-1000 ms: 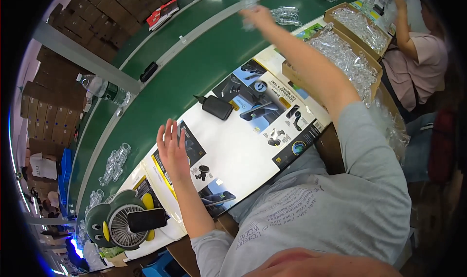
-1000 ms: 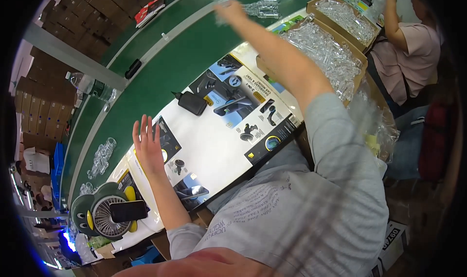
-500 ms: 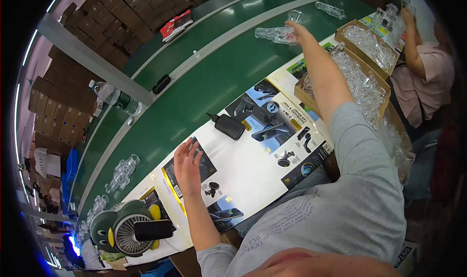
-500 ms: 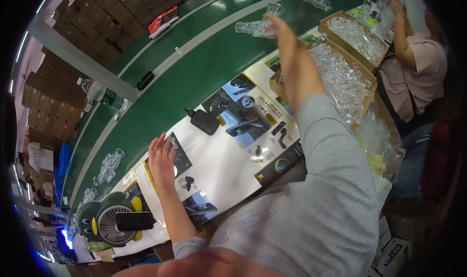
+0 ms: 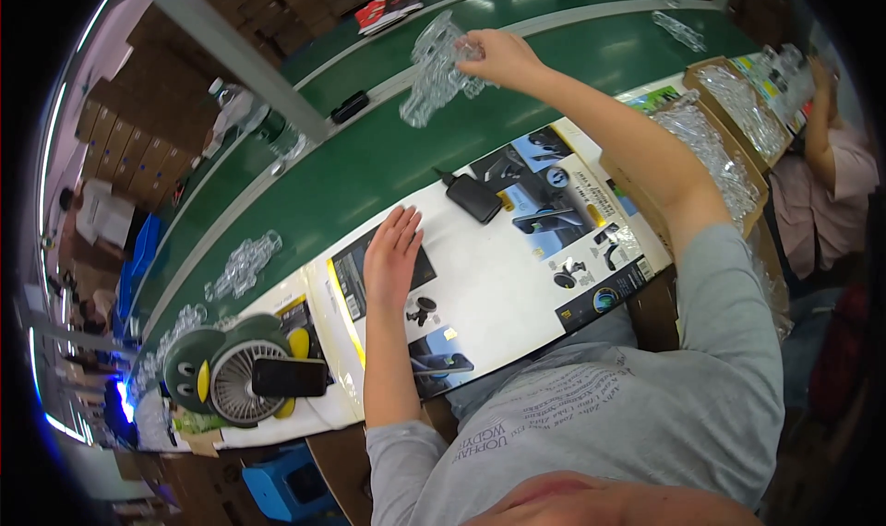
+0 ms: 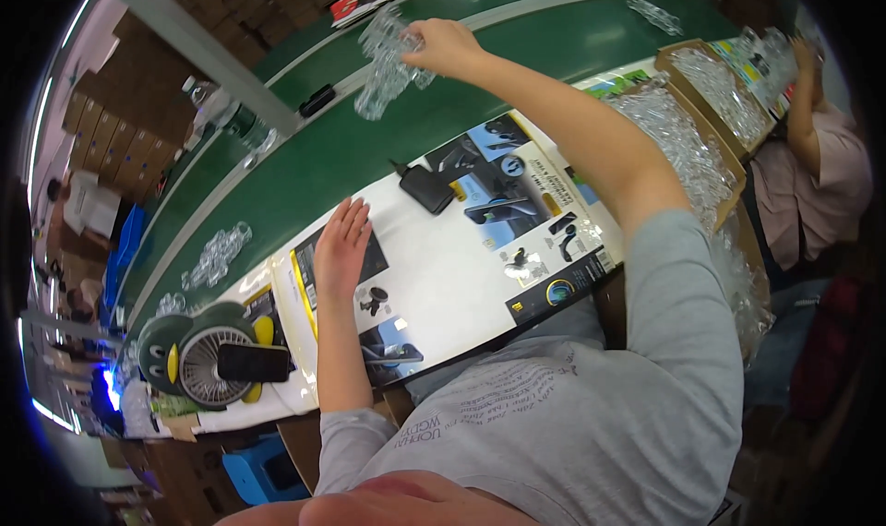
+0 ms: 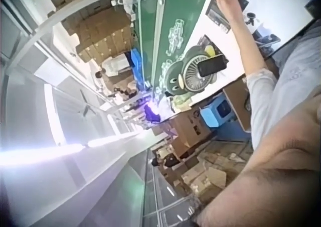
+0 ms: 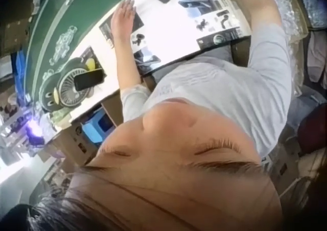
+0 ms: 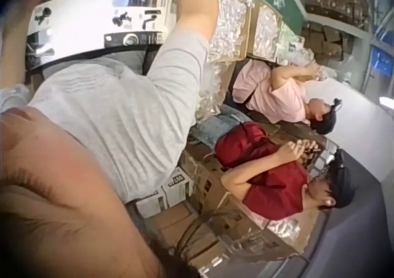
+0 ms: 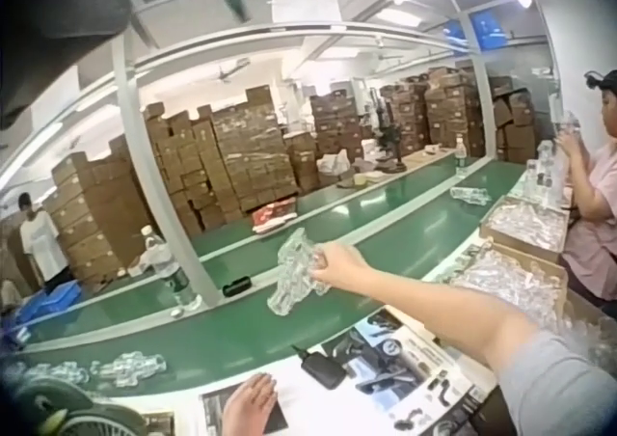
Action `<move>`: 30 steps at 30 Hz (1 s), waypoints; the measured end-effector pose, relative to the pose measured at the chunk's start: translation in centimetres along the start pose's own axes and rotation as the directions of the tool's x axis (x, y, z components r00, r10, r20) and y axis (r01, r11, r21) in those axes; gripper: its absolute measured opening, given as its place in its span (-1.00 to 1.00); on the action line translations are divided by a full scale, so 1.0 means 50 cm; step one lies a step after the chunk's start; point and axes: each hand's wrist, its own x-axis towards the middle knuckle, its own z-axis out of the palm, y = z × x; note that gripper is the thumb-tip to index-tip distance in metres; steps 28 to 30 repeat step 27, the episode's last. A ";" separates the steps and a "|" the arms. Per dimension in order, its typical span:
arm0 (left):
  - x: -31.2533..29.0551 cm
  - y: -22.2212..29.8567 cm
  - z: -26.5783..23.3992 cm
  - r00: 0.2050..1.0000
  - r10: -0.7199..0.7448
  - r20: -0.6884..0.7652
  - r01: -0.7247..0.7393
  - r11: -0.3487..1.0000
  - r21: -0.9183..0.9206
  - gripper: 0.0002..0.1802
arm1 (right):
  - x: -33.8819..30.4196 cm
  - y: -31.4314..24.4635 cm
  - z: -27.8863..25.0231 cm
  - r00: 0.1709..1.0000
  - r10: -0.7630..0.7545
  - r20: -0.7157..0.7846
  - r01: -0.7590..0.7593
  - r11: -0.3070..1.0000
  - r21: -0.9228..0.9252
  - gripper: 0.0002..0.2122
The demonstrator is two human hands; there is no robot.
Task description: The user is assembling and cleaning plastic bottle components at a factory assembly station.
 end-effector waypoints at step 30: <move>-0.016 0.097 -0.039 0.892 0.312 -0.328 -0.412 0.860 -0.303 -0.58 | -0.435 -0.150 0.217 0.519 -0.249 0.817 -0.719 0.390 0.575 -0.68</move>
